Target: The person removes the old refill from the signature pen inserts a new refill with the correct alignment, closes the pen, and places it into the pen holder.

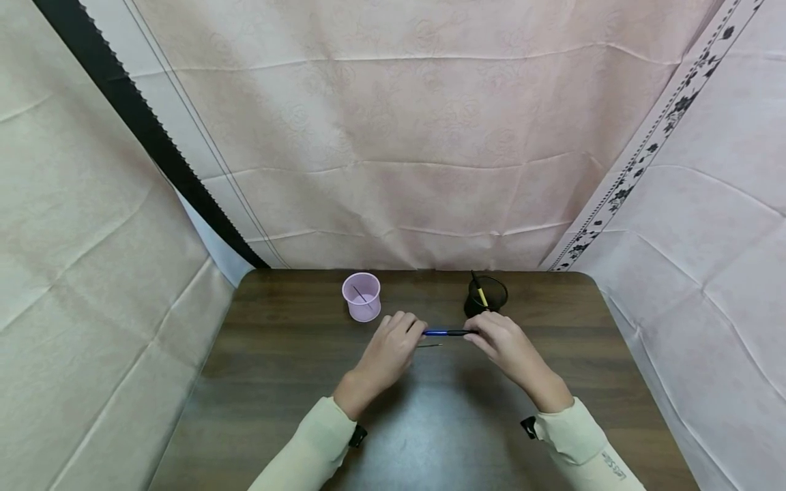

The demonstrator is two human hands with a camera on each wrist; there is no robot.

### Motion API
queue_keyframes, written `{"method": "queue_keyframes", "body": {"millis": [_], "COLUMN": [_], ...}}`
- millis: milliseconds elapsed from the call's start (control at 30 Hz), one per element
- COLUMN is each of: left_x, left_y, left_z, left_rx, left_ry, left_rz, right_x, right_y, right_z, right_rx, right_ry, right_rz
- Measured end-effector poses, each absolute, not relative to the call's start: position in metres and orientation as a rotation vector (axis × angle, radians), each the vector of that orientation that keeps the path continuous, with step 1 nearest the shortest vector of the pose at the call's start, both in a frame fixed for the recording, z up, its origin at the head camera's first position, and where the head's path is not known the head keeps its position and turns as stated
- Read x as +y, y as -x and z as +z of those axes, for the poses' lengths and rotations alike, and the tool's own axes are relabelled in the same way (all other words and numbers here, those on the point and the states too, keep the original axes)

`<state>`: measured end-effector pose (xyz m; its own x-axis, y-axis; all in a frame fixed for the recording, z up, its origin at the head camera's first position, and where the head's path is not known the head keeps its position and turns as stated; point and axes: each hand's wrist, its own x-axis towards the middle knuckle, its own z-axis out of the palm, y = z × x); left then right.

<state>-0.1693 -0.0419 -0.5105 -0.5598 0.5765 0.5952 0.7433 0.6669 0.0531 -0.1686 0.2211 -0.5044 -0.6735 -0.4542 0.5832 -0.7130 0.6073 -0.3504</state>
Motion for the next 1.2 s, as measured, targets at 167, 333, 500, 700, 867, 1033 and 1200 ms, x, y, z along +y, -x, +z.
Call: {"method": "queue_keyframes", "body": {"millis": [167, 333, 500, 700, 867, 1033, 1200], "left_x": [-0.0426, -0.0428, -0.0428, -0.0430, -0.0443, -0.0452, -0.0455], "left_y": [0.1696, 0.1705, 0.1710, 0.1697, 0.1693, 0.1702, 0.1713], "left_z": [-0.5098, -0.5097, -0.5094, -0.5086, -0.5099, -0.5113, -0.5129], "left_rx": [-2.356, -2.334, -2.329, -2.351, -2.364, -2.348, -2.342], "left_ry": [1.019, 1.014, 1.015, 1.020, 1.019, 1.021, 1.013], "left_rz": [-0.409, -0.431, -0.452, -0.457, -0.467, -0.496, -0.527], "right_x": [0.2231, 0.2244, 0.2249, 0.2260, 0.2268, 0.2266, 0.2254], "right_y": [0.1671, 0.1652, 0.1634, 0.1639, 0.1646, 0.1640, 0.1631], "right_z": [-0.5051, -0.5056, -0.5063, -0.5067, -0.5056, -0.5061, -0.5072], "right_rx": [-2.408, -2.408, -2.410, -2.404, -2.414, -2.410, -2.436], "right_ry": [-0.925, -0.902, -0.861, -0.858, -0.879, -0.870, -0.843], "right_rz": [0.823, 0.879, 0.855, 0.884, 0.876, 0.864, 0.881]}}
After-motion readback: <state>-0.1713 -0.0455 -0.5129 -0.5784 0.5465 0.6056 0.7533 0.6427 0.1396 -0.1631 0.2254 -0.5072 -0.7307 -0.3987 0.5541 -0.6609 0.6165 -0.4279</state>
